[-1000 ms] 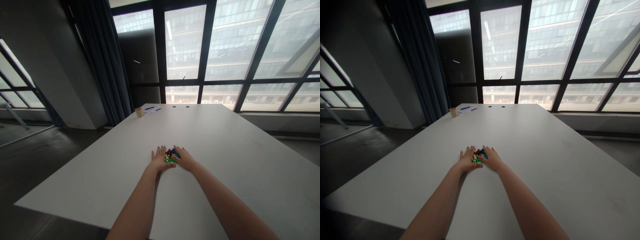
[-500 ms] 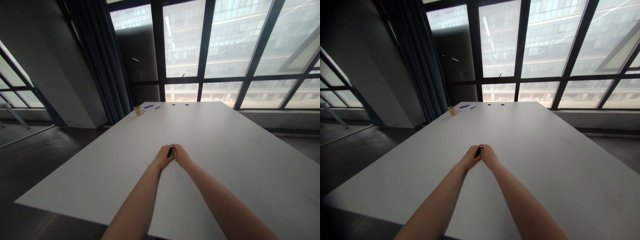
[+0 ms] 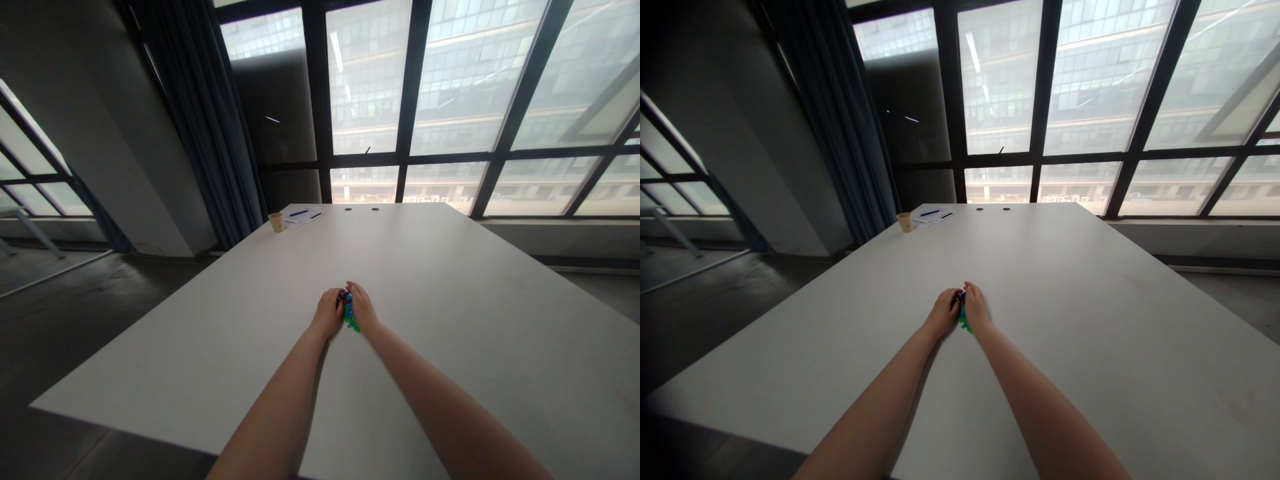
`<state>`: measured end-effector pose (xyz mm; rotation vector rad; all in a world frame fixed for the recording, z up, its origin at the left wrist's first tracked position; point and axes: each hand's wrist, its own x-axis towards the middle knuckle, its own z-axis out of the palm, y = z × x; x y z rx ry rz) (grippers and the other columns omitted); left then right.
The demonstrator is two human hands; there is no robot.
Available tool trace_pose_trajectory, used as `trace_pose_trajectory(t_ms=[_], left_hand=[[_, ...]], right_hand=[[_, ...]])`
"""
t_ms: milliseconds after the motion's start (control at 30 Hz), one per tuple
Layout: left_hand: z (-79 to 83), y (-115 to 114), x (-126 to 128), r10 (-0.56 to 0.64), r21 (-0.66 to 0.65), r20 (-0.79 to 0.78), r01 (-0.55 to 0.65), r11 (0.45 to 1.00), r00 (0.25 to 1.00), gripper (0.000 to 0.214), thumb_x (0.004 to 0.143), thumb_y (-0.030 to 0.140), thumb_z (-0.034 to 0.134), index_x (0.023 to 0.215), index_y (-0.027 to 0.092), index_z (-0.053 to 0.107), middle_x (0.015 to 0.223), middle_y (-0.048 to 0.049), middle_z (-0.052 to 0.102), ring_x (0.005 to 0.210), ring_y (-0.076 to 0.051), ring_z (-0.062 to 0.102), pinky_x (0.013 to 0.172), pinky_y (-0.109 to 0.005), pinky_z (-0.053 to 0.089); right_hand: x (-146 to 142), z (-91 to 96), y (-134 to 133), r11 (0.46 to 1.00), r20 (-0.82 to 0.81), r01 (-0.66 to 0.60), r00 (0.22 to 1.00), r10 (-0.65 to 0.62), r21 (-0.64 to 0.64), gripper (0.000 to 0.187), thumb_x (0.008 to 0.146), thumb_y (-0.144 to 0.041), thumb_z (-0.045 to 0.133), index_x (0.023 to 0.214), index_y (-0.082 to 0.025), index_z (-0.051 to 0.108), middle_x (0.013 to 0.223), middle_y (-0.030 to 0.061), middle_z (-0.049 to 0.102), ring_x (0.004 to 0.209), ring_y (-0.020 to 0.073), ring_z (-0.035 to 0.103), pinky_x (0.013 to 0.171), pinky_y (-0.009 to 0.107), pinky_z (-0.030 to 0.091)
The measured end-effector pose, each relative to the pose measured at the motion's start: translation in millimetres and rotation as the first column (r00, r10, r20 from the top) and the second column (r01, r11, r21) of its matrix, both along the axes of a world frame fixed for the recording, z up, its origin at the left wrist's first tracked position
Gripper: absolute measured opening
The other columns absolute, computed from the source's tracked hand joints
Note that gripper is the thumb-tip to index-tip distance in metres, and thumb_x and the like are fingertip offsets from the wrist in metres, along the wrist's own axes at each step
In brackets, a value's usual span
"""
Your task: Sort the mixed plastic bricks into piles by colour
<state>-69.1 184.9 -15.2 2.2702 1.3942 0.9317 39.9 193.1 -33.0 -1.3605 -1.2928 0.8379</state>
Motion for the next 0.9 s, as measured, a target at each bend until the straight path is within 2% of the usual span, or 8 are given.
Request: trace_pose_trajectory(t_ms=[133,333,433,500,567,633,767,900], left_hand=[[2.8,1.0,3.7,0.032,-0.147,0.283,0.01,0.989,0.959,0.031,0.08,0.016,0.033,0.108,0.018,0.047,0.094,-0.0051,0.06,0.088,-0.014,0.056,0.084,-0.03,0.044],[20.3,7.4,-4.8,0.157,-0.348,0.608,0.083,0.934,0.778,0.036,0.081,0.019,0.031,0.116,0.018,0.039,0.108,-0.0095,0.058,0.099,-0.015,0.057,0.088,-0.034,0.042],[32.4,3.9,-26.1,0.132,-0.405,0.442,0.066,0.912,0.887,0.053,0.08,0.034,0.039,0.127,0.015,0.03,0.128,-0.016,0.045,0.119,-0.021,0.043,0.098,-0.038,0.034],[37.4,-3.4,-39.0,0.014,-0.441,0.107,0.035,0.897,0.994,0.087,0.063,0.048,0.06,0.134,0.014,0.022,0.142,-0.0182,0.023,0.132,-0.029,0.02,0.105,-0.044,0.019],[38.5,-11.8,-45.3,-0.089,-0.503,-0.244,-0.048,0.863,0.966,0.121,0.041,0.054,0.072,0.138,0.015,0.011,0.146,-0.018,0.005,0.133,-0.035,-0.001,0.105,-0.053,0.005],[36.0,-18.1,-44.4,-0.162,-0.523,-0.446,-0.109,0.845,0.88,0.135,0.032,0.058,0.072,0.14,0.016,0.002,0.146,-0.017,-0.006,0.131,-0.037,-0.011,0.101,-0.058,-0.002],[26.3,-18.9,-33.8,-0.14,-0.42,-0.519,-0.108,0.901,0.843,0.129,0.042,0.067,0.063,0.14,0.016,-0.005,0.145,-0.0152,-0.01,0.132,-0.034,-0.012,0.1,-0.059,-0.006],[16.3,-12.1,-28.5,-0.102,-0.302,-0.432,-0.037,0.953,0.896,0.113,0.054,0.064,0.06,0.14,0.018,0.003,0.147,-0.0138,0.004,0.134,-0.032,-0.002,0.101,-0.058,-0.005]], right_hand=[[0.3,-1.1,3.2,0.999,-0.182,-0.025,0.983,0.017,-0.042,0.051,0.084,-0.038,0.015,0.118,-0.018,0.047,0.112,0.0115,0.058,0.106,0.0202,0.053,0.084,0.035,0.046],[12.2,8.7,2.2,0.996,-0.242,-0.088,0.966,0.092,0.028,0.044,0.082,-0.04,0.027,0.109,-0.017,0.054,0.106,0.0108,0.061,0.098,0.0199,0.058,0.083,0.035,0.046],[26.0,15.5,0.3,0.994,-0.193,-0.08,0.977,0.092,0.07,0.039,0.078,-0.04,0.039,0.101,-0.015,0.059,0.112,0.0115,0.058,0.106,0.0211,0.052,0.093,0.037,0.039],[32.8,17.4,-2.2,0.99,-0.024,-0.108,0.994,0.111,0.095,0.038,0.076,-0.037,0.046,0.103,-0.014,0.06,0.121,0.0124,0.053,0.117,0.0223,0.043,0.102,0.038,0.027],[34.6,16.9,-4.8,0.985,0.258,-0.158,0.956,0.136,0.065,0.044,0.079,-0.037,0.044,0.115,-0.014,0.055,0.132,0.0124,0.043,0.127,0.0228,0.03,0.107,0.04,0.015],[32.0,15.5,-6.4,0.982,0.504,-0.188,0.846,0.173,-0.021,0.051,0.085,-0.04,0.036,0.128,-0.015,0.043,0.139,0.0111,0.034,0.131,0.0229,0.02,0.107,0.043,0.009],[24.5,16.7,-7.5,0.954,0.659,-0.273,0.695,0.287,-0.128,0.051,0.089,-0.039,0.027,0.135,-0.016,0.032,0.139,0.009,0.034,0.131,0.0213,0.022,0.107,0.044,0.009],[27.7,23.6,-11.0,0.896,0.599,-0.436,0.697,0.395,-0.084,0.046,0.087,-0.041,0.035,0.126,-0.02,0.045,0.13,0.0081,0.047,0.124,0.022,0.036,0.105,0.044,0.019]])
